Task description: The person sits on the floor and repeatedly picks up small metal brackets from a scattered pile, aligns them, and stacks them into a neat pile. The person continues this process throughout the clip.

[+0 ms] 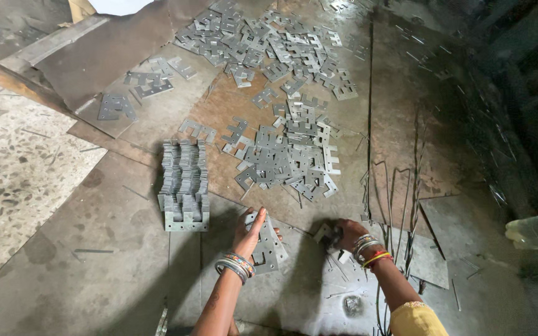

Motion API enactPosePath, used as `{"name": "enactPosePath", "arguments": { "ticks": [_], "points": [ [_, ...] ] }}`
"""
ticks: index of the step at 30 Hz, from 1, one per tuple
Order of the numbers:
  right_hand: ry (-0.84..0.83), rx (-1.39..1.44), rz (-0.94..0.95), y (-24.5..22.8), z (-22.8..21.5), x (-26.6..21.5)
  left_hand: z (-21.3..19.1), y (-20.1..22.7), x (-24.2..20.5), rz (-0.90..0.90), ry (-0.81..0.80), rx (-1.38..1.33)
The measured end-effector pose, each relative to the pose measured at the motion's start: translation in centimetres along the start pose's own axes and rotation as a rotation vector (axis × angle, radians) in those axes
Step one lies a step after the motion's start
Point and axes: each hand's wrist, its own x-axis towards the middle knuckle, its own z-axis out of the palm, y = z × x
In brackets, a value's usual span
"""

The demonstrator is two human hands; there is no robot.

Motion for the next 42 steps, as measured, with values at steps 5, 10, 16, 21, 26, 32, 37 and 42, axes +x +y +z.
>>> {"name": "enactPosePath", "arguments": {
  "ticks": [5, 10, 16, 21, 26, 32, 37, 42],
  "points": [
    [0.266, -0.011, -0.203, -5.7, -3.1, -5.7, -1.5, -2.4, 2.7, 0.004, -0.022, 0.01],
    [0.747, -0.026, -0.685, -11.7, -5.1, -11.5, -3.4, -4.1, 4.9, 0.213, -0.074, 0.307],
    [0.708, 0.418, -0.506, -13.8, -2.2, -12.9, -2.0, -3.3, 2.1, 0.434, -0.282, 0.669],
    [0.577, 0.737, -0.359, -13.0, 5.2, -13.0, 0.8, -4.0, -2.1, 0.338, -0.388, 1.875],
    [0.502, 0.643, -0.322, -12.8, 10.4, -11.1, 1.5, -4.4, -4.0, 0.385, -0.408, 2.017],
    [0.492, 0.588, -0.411, -12.8, 11.8, -9.8, -2.1, -3.0, -2.5, 0.351, -0.363, 1.874],
    [0.505, 0.684, -0.248, -15.1, 10.9, -9.8, -7.7, -4.3, 2.7, 0.318, -0.182, 1.239],
    [0.667, 0.791, -0.378, -16.8, 9.9, -9.9, -8.4, -5.7, 5.4, 0.177, -0.169, 0.644]
  ]
}}
